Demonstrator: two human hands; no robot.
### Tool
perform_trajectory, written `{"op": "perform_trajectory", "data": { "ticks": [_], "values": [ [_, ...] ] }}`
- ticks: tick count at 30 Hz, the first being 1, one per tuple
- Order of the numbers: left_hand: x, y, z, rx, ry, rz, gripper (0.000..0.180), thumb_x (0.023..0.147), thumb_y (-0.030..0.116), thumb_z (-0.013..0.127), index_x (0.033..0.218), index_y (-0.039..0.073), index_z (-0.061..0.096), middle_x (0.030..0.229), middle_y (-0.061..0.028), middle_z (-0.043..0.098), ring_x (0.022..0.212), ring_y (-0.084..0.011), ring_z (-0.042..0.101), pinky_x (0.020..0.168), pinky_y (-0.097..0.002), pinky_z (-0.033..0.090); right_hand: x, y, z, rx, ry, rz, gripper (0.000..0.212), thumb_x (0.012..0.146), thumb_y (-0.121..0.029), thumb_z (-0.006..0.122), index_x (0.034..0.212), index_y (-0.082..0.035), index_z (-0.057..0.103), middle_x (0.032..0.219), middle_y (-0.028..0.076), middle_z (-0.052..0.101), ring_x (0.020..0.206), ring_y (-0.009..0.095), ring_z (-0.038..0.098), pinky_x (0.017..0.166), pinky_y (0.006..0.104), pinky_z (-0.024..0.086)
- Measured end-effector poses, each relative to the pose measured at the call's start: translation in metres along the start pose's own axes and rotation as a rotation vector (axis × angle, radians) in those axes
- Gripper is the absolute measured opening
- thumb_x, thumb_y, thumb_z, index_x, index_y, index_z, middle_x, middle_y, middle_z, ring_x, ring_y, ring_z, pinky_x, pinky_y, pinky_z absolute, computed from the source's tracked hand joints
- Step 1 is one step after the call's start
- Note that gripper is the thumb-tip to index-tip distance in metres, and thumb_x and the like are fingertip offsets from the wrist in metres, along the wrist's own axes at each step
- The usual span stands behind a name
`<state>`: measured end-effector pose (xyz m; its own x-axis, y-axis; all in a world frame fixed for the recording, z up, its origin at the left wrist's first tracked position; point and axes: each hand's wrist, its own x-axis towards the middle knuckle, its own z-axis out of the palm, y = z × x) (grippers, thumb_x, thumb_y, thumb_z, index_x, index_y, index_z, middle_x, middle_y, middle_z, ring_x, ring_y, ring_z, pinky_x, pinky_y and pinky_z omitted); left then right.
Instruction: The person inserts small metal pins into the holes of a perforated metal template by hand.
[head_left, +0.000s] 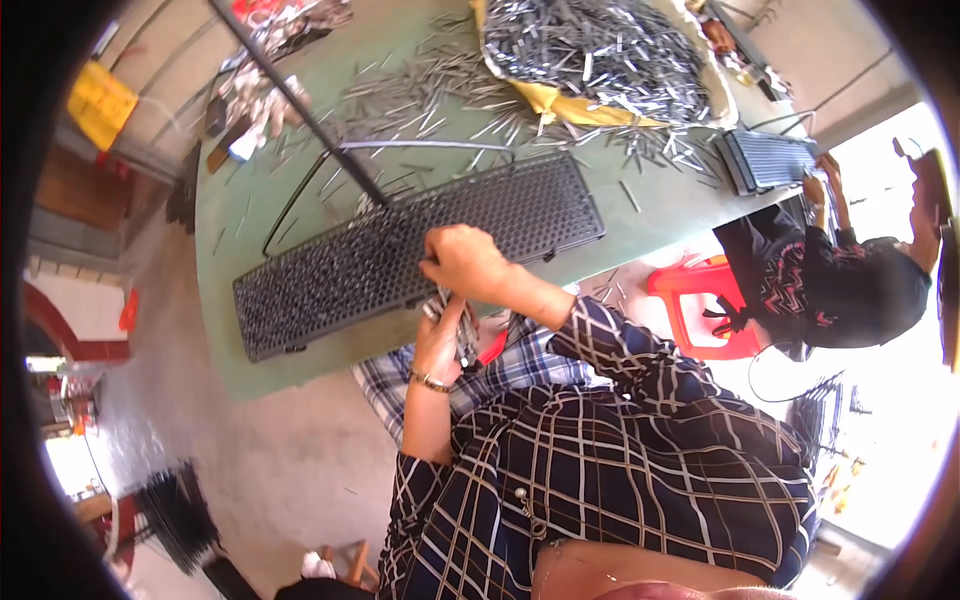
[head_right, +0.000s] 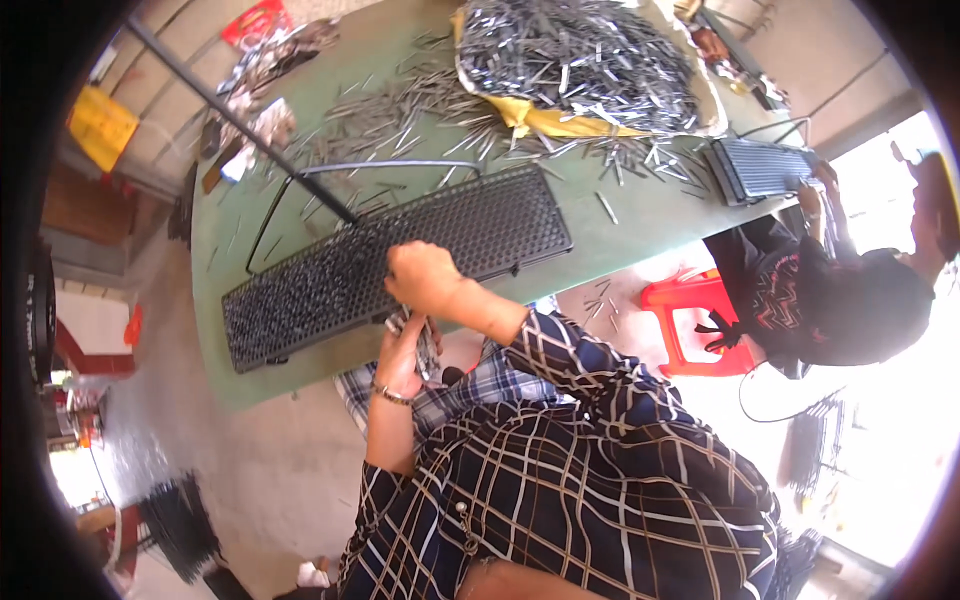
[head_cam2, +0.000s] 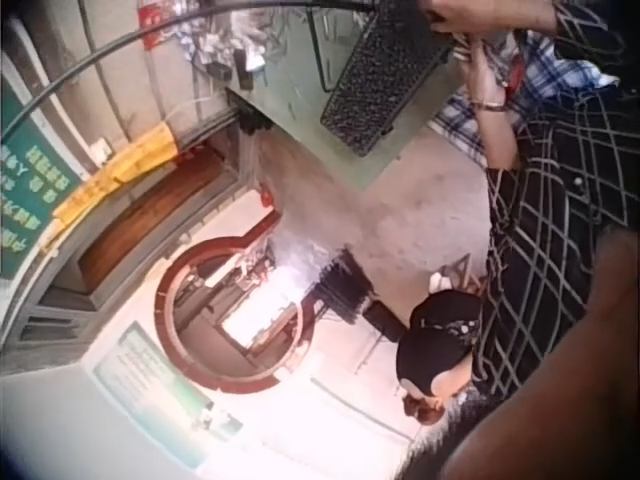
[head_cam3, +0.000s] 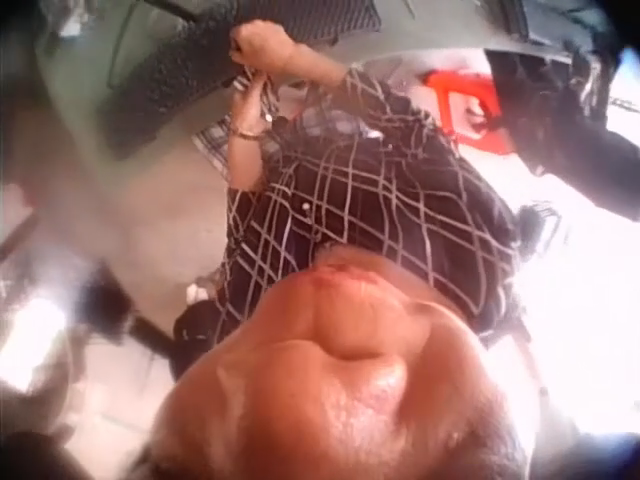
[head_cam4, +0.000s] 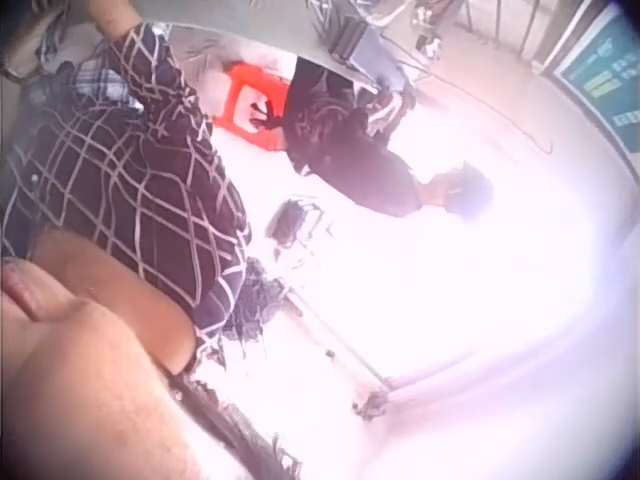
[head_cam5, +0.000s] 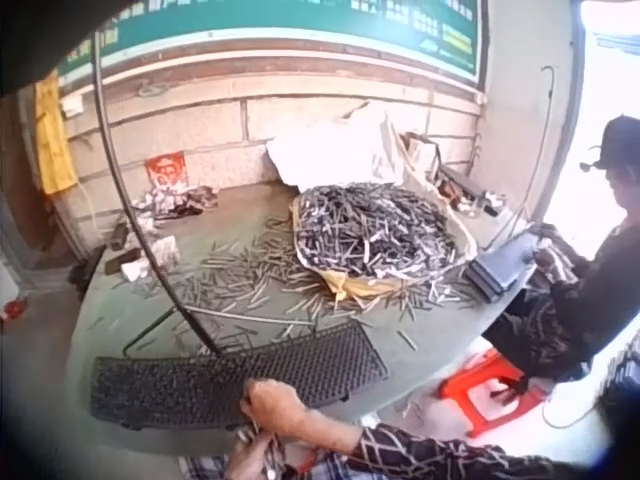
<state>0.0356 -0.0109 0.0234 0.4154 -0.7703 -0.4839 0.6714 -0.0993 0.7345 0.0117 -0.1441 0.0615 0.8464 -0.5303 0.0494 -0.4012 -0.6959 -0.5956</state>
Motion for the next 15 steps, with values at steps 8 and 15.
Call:
{"op": "perform_trajectory", "data": {
  "ticks": [8, 15],
  "values": [
    [-0.005, 0.009, 0.023, 0.032, -0.043, -0.017, 0.013, 0.089, 0.022, 0.058, 0.092, 0.009, 0.055, 0.073, 0.0001, 0.056, 0.056, -0.0098, 0.055, 0.046, -0.0236, 0.046, -0.012, 0.023, -0.032, 0.623, 0.169, 0.102, 0.020, 0.072, -0.017, 0.066, 0.074, 0.003, 0.064, 0.063, 0.014, 0.063, 0.054, 0.021, 0.062, 0.053, 0.0326, 0.050],
    [-0.004, 0.009, 0.042, 0.004, -0.077, -0.066, 0.019, 0.089, 0.024, 0.058, 0.097, 0.007, 0.058, 0.078, -0.0005, 0.058, 0.061, -0.0091, 0.057, 0.051, -0.0239, 0.049, -0.010, 0.042, -0.066, 0.966, 0.248, 0.257, 0.021, 0.078, -0.010, 0.066, 0.091, 0.006, 0.061, 0.068, 0.007, 0.063, 0.054, 0.009, 0.059, 0.045, 0.0221, 0.046]
  ]
}}
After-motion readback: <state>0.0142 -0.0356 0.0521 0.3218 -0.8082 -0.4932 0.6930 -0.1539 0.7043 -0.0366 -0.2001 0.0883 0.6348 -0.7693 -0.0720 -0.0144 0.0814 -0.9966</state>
